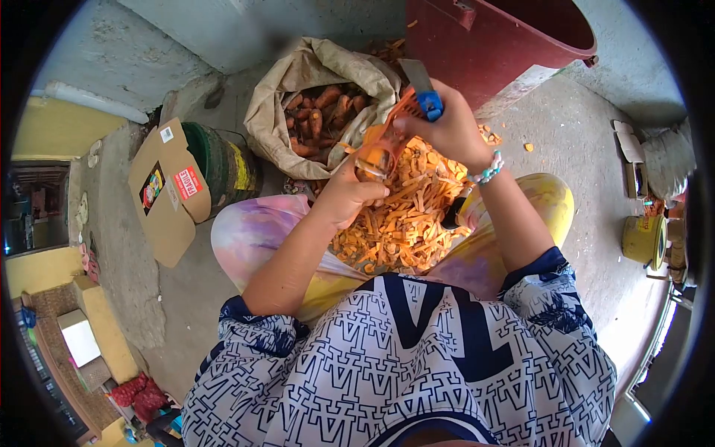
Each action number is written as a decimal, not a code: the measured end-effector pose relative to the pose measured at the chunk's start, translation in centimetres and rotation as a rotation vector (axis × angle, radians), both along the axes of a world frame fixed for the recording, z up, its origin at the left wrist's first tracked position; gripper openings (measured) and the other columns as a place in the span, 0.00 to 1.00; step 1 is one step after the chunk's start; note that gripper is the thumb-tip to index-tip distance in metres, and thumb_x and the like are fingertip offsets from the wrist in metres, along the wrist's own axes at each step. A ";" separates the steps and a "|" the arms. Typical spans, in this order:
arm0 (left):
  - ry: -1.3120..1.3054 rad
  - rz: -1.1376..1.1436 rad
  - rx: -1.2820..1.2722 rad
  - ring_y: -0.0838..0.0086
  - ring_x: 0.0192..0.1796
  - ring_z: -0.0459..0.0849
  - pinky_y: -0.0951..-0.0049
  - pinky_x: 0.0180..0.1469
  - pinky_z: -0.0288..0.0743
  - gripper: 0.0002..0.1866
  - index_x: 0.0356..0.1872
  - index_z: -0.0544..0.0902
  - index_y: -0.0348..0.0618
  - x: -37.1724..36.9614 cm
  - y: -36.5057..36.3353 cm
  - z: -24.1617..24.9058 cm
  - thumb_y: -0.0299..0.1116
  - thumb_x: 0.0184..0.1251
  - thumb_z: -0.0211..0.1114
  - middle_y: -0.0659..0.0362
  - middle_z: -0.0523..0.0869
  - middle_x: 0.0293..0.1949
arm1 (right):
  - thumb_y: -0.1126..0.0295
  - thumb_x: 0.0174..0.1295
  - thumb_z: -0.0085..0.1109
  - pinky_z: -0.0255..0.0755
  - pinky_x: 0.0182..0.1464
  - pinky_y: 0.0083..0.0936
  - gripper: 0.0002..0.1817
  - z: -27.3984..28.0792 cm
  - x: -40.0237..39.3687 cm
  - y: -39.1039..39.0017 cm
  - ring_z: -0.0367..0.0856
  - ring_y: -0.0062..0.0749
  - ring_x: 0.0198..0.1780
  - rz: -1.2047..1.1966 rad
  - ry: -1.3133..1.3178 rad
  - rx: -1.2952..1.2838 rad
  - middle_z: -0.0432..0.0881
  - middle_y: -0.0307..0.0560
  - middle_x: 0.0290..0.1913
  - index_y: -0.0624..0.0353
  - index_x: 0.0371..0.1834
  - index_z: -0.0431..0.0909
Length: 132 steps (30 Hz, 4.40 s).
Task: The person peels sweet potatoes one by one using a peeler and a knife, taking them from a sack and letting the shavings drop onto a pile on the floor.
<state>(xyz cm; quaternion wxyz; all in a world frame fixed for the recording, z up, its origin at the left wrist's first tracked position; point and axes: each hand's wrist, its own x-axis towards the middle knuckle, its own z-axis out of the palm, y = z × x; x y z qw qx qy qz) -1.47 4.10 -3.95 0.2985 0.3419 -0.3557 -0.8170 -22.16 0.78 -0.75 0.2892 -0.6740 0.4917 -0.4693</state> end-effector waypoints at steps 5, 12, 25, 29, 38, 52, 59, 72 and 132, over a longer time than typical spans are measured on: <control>-0.185 -0.001 -0.140 0.77 0.40 0.75 0.76 0.45 0.71 0.32 0.56 0.67 0.41 0.8 -0.1 0.0 0.17 0.45 0.64 0.61 0.74 0.42 | 0.64 0.45 0.71 0.71 0.27 0.20 0.17 0.1 -7.1 -3.1 0.76 0.23 0.26 -0.513 -0.078 0.170 0.80 0.41 0.28 0.61 0.31 0.74; -0.601 0.079 -0.638 0.73 0.43 0.80 0.75 0.47 0.72 0.24 0.46 0.73 0.36 0.1 -0.5 0.0 0.21 0.42 0.66 0.56 0.81 0.40 | 0.68 0.48 0.70 0.55 0.15 0.13 0.14 2.5 -1.9 0.3 0.64 0.13 0.13 0.002 -0.424 0.569 0.72 0.34 0.17 0.59 0.28 0.72; -0.703 0.162 -0.563 0.74 0.33 0.78 0.76 0.39 0.72 0.20 0.40 0.75 0.35 1.3 -1.6 0.9 0.23 0.40 0.64 0.60 0.80 0.32 | 0.78 0.50 0.58 0.74 0.29 0.36 0.09 -1.7 -1.6 0.9 0.79 0.48 0.29 -0.371 0.439 -0.213 0.77 0.52 0.29 0.56 0.34 0.72; -0.435 0.139 -0.375 0.84 0.27 0.72 0.82 0.28 0.66 0.19 0.40 0.73 0.40 0.4 -1.2 0.3 0.19 0.44 0.64 0.65 0.74 0.27 | 0.81 0.49 0.50 0.72 0.25 0.38 0.11 -1.7 1.9 3.1 0.77 0.48 0.26 -0.236 0.542 -0.134 0.74 0.51 0.30 0.55 0.36 0.71; -0.553 0.112 -0.384 0.82 0.28 0.74 0.80 0.32 0.68 0.17 0.37 0.74 0.39 -0.2 -0.8 1.2 0.21 0.41 0.64 0.65 0.76 0.27 | 0.80 0.47 0.50 0.72 0.27 0.38 0.13 -2.0 2.4 3.2 0.77 0.48 0.26 -0.187 0.591 -0.106 0.73 0.50 0.30 0.54 0.38 0.71; -0.572 -0.007 -0.665 0.74 0.30 0.78 0.75 0.36 0.72 0.17 0.36 0.75 0.35 -0.2 -0.4 1.2 0.23 0.40 0.64 0.58 0.79 0.27 | 0.85 0.42 0.52 0.72 0.39 0.40 0.21 -3.4 1.8 2.9 0.77 0.53 0.38 0.020 0.362 0.034 0.75 0.55 0.37 0.57 0.43 0.71; -0.746 0.125 -0.823 0.79 0.28 0.76 0.76 0.34 0.71 0.15 0.35 0.75 0.38 -1.4 0.6 1.1 0.23 0.40 0.63 0.64 0.78 0.27 | 0.82 0.45 0.55 0.72 0.38 0.40 0.19 -4.7 1.4 2.7 0.77 0.53 0.37 0.043 0.401 0.079 0.76 0.56 0.34 0.58 0.43 0.71; -0.608 -0.031 -0.600 0.82 0.32 0.73 0.79 0.37 0.68 0.17 0.38 0.74 0.38 -0.4 0.3 -1.8 0.24 0.43 0.66 0.65 0.76 0.30 | 0.69 0.61 0.46 0.76 0.46 0.36 0.15 -15.6 -6.8 1.7 0.80 0.43 0.48 0.046 1.267 0.837 0.78 0.56 0.49 0.62 0.46 0.77; -0.373 0.027 -0.256 0.81 0.36 0.72 0.79 0.34 0.68 0.24 0.52 0.68 0.38 0.5 0.2 -0.1 0.16 0.49 0.58 0.63 0.75 0.37 | 0.65 0.46 0.70 0.68 0.27 0.24 0.16 -2.1 -4.6 -3.3 0.72 0.25 0.24 -0.562 0.149 -0.066 0.77 0.40 0.23 0.60 0.33 0.75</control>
